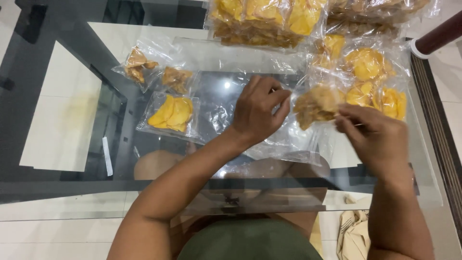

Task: Manually placing dried fruit slices into small plastic bags on a glass table.

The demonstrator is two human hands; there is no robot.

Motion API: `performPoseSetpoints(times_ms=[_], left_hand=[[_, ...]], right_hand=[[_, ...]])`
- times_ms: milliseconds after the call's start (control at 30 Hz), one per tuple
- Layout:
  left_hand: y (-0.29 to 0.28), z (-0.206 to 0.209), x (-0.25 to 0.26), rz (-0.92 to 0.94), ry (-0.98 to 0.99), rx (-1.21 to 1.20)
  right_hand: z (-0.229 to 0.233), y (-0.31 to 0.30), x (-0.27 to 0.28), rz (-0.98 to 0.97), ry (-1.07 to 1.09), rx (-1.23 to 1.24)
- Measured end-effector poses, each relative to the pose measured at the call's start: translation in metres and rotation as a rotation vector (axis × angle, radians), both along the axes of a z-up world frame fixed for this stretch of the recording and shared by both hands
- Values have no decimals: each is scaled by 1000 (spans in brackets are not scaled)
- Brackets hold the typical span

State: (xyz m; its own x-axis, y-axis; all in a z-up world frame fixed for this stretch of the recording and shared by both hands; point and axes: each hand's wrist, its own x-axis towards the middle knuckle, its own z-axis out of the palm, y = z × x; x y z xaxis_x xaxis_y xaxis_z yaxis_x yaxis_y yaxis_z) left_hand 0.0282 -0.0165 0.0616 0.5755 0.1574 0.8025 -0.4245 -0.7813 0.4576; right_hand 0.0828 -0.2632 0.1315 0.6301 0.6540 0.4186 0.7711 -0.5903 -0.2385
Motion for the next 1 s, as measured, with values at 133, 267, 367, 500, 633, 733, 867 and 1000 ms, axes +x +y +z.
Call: performPoseSetpoints(times_ms=[133,267,367,500,633,733,867,1000], left_hand=[[-7,8,-7,-17,-18,81],[-17,-3,-7,12,-89,82],[-24,-8,-9,-20,-100,43],[-28,-12,-15,-96,-80,34],[-15,-12,-21,-159,-68,18],[37,18,-29,-120,-99,71],[118,7,-49,248,218,273],[149,14,-75,189,818,-10]], right_hand=[[-10,34,2,-14,531,38],[-60,61,19,26,599,191],[-80,69,38,-360,701,-215],[-80,97,24,-152,834,-59],[-72,129,5,55,956,104],[-67,150,-6,210,1038,228],[-73,165,-9,366,1124,353],[-100,173,9,518,1057,430]])
